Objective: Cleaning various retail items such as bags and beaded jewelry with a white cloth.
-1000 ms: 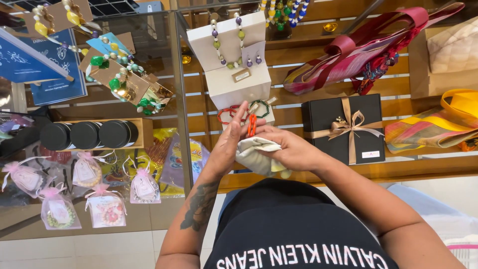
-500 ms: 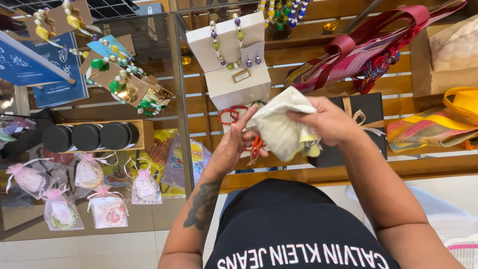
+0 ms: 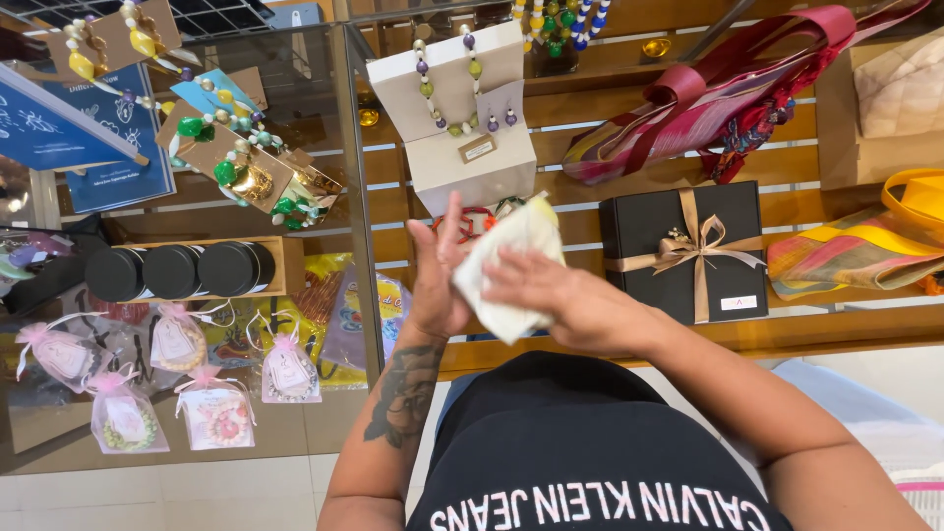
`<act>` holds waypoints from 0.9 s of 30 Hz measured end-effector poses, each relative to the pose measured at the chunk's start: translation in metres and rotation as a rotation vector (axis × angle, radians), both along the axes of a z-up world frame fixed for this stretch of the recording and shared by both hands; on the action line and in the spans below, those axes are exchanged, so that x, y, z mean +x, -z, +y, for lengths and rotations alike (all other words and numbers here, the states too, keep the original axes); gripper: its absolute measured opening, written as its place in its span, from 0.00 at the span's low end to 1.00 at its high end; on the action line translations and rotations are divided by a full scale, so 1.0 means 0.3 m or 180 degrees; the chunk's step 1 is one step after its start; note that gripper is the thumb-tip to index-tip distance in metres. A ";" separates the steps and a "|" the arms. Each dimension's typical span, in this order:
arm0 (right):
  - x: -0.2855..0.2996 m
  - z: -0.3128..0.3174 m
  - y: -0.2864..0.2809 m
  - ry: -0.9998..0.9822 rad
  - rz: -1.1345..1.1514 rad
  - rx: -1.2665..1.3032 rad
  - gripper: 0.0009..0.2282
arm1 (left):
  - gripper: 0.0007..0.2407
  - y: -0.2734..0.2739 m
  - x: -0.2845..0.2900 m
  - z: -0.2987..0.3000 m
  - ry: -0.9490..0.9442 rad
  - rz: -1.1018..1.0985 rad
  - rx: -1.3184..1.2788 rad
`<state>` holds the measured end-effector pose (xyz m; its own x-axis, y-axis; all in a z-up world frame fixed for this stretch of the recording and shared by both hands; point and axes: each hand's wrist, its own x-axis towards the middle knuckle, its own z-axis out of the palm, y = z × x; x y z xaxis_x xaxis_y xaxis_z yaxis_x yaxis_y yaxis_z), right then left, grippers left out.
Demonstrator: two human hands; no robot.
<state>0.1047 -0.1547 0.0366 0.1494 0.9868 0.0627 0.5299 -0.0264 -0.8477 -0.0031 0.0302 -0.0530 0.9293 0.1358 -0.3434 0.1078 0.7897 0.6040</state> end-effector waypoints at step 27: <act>0.103 -0.039 -0.089 0.0569 0.1846 -0.0388 0.19 | 0.36 -0.060 -0.009 0.040 0.0162 0.0081 0.0488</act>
